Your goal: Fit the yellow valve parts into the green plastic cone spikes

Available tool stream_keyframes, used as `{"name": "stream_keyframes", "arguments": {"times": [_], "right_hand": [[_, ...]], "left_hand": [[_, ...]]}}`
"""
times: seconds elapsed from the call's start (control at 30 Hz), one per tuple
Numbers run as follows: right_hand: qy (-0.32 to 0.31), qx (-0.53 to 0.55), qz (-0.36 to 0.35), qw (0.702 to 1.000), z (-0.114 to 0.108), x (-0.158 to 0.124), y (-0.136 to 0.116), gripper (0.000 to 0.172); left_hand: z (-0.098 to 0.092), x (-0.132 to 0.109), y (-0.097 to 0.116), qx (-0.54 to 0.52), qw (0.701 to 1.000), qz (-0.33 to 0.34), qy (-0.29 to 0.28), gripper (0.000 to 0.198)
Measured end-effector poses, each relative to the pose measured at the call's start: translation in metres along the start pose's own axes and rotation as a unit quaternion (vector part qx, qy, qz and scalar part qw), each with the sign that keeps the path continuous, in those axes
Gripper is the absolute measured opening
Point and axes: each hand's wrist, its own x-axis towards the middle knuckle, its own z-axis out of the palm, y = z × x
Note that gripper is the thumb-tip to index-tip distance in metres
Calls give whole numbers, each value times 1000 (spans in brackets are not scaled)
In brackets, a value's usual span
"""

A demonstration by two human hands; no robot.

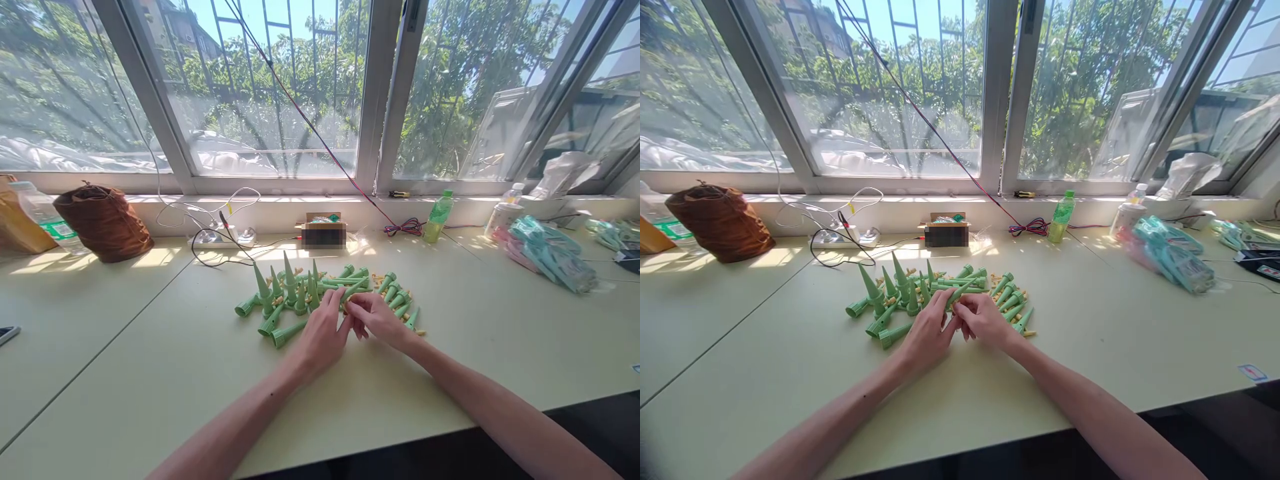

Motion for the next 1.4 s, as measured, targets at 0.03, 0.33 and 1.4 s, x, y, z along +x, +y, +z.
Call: {"name": "stream_keyframes", "arguments": {"times": [0.03,0.33,1.4], "right_hand": [[-3,21,6,1000,0,0,0,38],[-26,220,96,970,4,2,0,35],[17,192,105,976,5,1,7,36]], "left_hand": [[0,0,1,-4,1000,-2,0,36],[1,2,1,-84,996,0,24,37],[2,2,6,-79,997,-14,-4,42]]}}
